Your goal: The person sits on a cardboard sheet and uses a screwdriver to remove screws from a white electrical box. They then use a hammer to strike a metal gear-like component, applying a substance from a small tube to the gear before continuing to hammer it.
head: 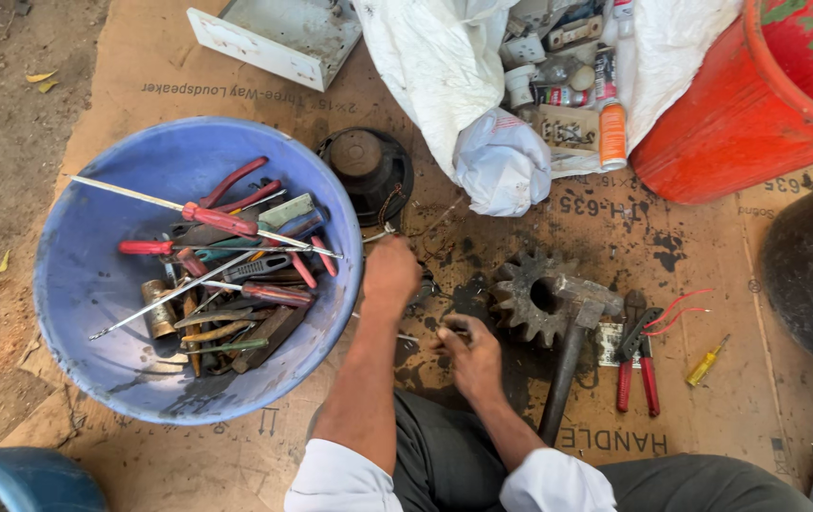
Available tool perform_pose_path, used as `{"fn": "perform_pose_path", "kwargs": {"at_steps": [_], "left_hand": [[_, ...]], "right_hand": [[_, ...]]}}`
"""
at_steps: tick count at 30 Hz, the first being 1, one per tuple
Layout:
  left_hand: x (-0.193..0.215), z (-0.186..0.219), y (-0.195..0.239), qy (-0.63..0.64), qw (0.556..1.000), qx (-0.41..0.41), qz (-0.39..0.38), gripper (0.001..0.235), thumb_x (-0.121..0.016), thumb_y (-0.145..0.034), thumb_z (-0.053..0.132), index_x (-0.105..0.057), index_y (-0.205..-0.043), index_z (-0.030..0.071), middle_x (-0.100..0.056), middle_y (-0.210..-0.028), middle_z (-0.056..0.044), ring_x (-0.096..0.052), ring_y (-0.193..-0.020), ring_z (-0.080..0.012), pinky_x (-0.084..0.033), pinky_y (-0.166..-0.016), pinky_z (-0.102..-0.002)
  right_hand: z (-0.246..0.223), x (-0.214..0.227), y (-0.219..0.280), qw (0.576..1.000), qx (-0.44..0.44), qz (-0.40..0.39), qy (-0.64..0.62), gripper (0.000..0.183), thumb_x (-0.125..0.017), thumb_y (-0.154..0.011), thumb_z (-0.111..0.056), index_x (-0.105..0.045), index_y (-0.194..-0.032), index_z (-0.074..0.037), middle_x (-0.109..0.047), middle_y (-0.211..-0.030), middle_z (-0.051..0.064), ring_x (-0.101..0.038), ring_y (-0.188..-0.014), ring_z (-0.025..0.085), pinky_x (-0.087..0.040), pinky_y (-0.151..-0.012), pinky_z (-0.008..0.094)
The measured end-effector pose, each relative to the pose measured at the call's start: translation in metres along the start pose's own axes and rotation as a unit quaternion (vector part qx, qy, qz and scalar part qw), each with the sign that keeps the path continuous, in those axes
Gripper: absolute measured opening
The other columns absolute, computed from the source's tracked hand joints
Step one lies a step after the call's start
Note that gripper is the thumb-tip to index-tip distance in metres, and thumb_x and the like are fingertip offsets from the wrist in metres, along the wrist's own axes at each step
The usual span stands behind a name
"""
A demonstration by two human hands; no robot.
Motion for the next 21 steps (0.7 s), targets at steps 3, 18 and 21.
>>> {"fn": "perform_pose_path", "kwargs": {"at_steps": [3,18,21], "left_hand": [[-0.003,-0.005,-0.01,0.102,0.995,-0.012,0.002,0.035,-0.075,-0.077,0.013,-0.073,-0.11,0.0,-0.072,-0.105,-0.028,-0.069,-0.105,-0.0413,-0.055,-0.094,-0.047],[0.032,0.008,0.013,0.123,0.991,0.042,-0.005,0.026,-0.068,-0.085,0.019,-0.075,-0.107,0.007,-0.072,-0.103,-0.026,-0.068,-0.103,-0.0432,-0.052,-0.094,-0.051],[0.046,0.013,0.018,0.163,0.985,0.046,0.023,0.027,-0.068,-0.084,0.02,-0.075,-0.107,0.007,-0.072,-0.104,-0.025,-0.067,-0.101,-0.044,-0.052,-0.09,-0.052]], "right_hand": [[-0.005,-0.008,-0.02,0.999,-0.029,0.002,-0.046,0.021,-0.064,-0.095,-0.005,-0.065,-0.113,0.005,-0.073,-0.093,0.017,-0.074,-0.076,0.023,-0.062,-0.069,0.037],[-0.014,-0.007,-0.056,0.989,0.045,0.075,-0.116,0.023,-0.06,-0.094,0.001,-0.06,-0.117,0.006,-0.071,-0.092,0.012,-0.073,-0.078,0.017,-0.059,-0.071,0.031],[-0.013,-0.006,-0.062,0.988,0.041,0.076,-0.127,0.023,-0.061,-0.094,0.001,-0.06,-0.116,0.007,-0.069,-0.092,0.009,-0.071,-0.076,0.016,-0.061,-0.069,0.032]]}}
Point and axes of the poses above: each hand's wrist, its own y-axis away from the middle knuckle, its own x-axis out of the back of the hand, z = x × y, the point moved 10 cm from there along -y, towards the middle knuckle
